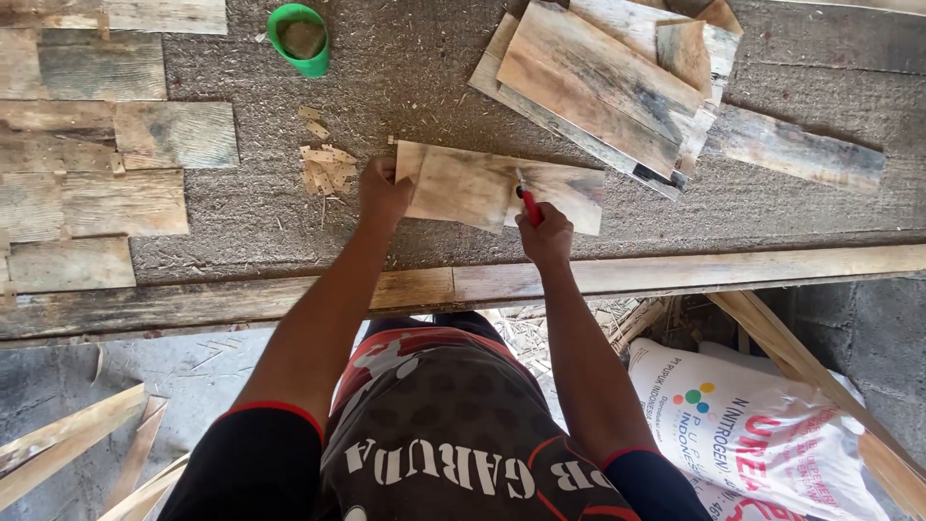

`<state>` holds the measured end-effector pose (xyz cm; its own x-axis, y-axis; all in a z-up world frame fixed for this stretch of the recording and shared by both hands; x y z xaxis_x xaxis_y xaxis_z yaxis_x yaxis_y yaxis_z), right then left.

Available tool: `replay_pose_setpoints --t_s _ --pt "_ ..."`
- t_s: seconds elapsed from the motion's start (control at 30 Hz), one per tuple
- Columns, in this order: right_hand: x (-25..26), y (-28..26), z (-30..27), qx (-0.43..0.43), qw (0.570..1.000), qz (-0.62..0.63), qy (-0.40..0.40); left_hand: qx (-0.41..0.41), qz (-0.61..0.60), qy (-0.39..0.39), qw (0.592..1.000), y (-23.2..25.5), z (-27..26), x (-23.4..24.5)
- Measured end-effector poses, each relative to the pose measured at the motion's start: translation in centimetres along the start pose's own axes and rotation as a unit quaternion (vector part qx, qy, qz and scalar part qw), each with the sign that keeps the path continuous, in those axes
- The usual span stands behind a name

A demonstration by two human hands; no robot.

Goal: Using a utility knife to cut and shape small thin wood strips for an assembly.

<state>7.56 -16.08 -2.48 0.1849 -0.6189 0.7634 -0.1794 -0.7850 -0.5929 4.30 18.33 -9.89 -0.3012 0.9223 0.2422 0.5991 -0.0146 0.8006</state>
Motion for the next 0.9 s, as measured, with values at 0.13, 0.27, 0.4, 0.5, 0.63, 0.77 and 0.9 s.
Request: replay_pose_setpoints --t_s 0.13,0.27,0.4,0.5,0.63,0.77,0.9 --pt "-1.6 0.1 0.7 -0.035 0.999 -0.036 0.005 -0.074 0.013 0.08 0.994 -1.0 -0.9 1.6" --pt "-1.8 -0.9 0.9 -0.064 0.996 -0.065 0.016 -0.139 0.064 0.11 0.982 0.0 -2.9 2.5" --pt "-3.1 -1.2 2.0 -0.049 0.996 -0.078 0.012 -0.205 0.095 0.138 0.964 1.4 -4.4 2.9" --pt "-3.5 -2.8 2.0 -0.034 0.997 -0.067 0.007 -0.222 0.11 0.152 0.957 1.0 -4.1 2.9" --pt "-4.7 -3.9 2.5 -0.026 0.998 -0.062 -0.006 -0.176 0.087 0.144 0.97 -0.2 -3.2 2.9" --pt "-5.7 -4.3 2.7 -0.021 0.999 -0.041 -0.014 -0.116 0.071 0.12 0.983 -0.9 -2.5 3.3" --pt "-5.5 -4.5 2.5 -0.016 1.0 -0.015 0.01 -0.111 0.079 0.114 0.984 -0.6 -1.5 3.8"
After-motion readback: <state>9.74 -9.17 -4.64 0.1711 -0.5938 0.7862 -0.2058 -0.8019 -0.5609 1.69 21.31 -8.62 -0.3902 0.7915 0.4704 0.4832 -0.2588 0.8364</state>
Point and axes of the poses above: each hand's wrist, its own z-axis towards the middle knuckle, its own x-axis out of the back of the hand, y = z × x, the point moved 10 cm from there along z, towards the middle knuckle
